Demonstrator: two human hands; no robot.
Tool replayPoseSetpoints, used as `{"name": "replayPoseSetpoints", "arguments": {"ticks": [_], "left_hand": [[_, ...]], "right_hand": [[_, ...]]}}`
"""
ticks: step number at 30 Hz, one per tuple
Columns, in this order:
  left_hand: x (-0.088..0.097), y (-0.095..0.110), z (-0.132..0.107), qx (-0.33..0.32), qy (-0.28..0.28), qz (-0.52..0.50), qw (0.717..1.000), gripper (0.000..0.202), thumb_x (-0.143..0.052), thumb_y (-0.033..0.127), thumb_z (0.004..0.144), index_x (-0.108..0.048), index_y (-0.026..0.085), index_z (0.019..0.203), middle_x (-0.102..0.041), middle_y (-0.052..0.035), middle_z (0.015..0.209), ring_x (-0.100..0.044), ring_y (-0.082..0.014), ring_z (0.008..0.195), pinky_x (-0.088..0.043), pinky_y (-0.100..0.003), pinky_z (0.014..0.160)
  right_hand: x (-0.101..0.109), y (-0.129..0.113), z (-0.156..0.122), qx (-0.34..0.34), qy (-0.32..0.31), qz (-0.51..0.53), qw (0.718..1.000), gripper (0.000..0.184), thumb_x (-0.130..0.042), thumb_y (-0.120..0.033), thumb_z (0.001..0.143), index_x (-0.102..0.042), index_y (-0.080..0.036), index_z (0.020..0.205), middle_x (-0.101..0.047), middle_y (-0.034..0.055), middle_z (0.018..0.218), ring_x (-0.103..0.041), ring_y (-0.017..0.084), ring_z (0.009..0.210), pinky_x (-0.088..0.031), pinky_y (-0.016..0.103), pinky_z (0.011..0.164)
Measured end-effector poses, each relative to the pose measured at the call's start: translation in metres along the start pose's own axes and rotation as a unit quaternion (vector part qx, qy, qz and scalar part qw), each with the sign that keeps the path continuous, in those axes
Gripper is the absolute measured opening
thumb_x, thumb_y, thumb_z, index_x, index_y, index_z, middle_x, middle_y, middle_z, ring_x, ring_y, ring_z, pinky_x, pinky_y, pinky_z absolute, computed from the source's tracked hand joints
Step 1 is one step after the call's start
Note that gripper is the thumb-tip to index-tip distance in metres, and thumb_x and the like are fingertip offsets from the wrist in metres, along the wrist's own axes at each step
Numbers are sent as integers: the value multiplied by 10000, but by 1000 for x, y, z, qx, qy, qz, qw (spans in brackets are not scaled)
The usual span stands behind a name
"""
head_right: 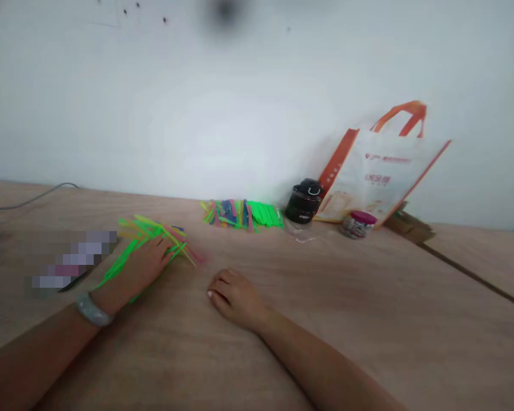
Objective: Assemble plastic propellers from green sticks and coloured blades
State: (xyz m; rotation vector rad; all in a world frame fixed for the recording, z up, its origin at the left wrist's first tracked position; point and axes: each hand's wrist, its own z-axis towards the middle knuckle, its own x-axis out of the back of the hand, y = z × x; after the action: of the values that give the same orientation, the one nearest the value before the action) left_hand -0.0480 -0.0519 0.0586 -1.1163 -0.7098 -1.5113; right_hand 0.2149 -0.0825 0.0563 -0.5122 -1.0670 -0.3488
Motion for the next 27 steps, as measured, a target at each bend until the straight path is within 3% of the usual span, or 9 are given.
{"name": "replayPoseSetpoints", "arguments": {"ticks": [5,8,10,13,18,23,27], "left_hand": [[17,0,1,4,1,-21,1000,241,-377,238,932,-584,137,1002,-618,-108,977,-572,-236,931,-447,-360,810],[31,8,-2,11,45,-45,998,236,-396,249,930,-579,138,1030,-619,-101,968,-571,-233,916,-455,-366,806],[36,18,-7,-18,80,-76,994,224,-405,259,931,-582,151,1015,-623,-89,980,-568,-223,929,-454,-366,831],[38,41,-17,-85,98,-127,983,211,-401,250,934,-582,174,1011,-623,-71,1016,-563,-206,967,-446,-362,872],[34,73,-29,-170,48,-151,973,213,-388,195,932,-581,180,1021,-626,-61,980,-574,-186,926,-457,-344,846],[32,83,-26,-164,14,-150,975,207,-383,172,932,-587,170,966,-625,-58,937,-581,-192,880,-468,-349,799],[28,84,-24,-164,12,-145,976,184,-400,182,928,-583,169,920,-620,-57,923,-578,-197,861,-470,-356,791]], "right_hand": [[0,0,0,-16,6,24,1000,212,-431,-226,903,-632,-170,867,-623,75,877,-552,175,862,-444,305,772],[1,2,0,-54,38,63,996,237,-417,-255,913,-626,-170,841,-620,71,837,-553,169,824,-438,297,754],[1,3,1,-103,69,105,987,288,-395,-301,925,-614,-169,792,-603,56,769,-546,158,757,-432,284,711],[0,5,2,-187,100,198,957,368,-358,-385,931,-594,-170,747,-568,27,696,-525,142,678,-414,261,638],[-3,3,6,-269,66,344,897,324,-483,-449,842,-610,-170,736,-530,-12,644,-467,116,605,-359,232,561],[-7,3,6,-326,57,460,824,292,-580,-464,757,-587,-172,757,-507,-37,587,-410,89,515,-315,221,506],[-12,1,6,-335,57,497,798,282,-601,-455,747,-570,-176,769,-538,-30,600,-437,86,505,-327,217,497]]}}
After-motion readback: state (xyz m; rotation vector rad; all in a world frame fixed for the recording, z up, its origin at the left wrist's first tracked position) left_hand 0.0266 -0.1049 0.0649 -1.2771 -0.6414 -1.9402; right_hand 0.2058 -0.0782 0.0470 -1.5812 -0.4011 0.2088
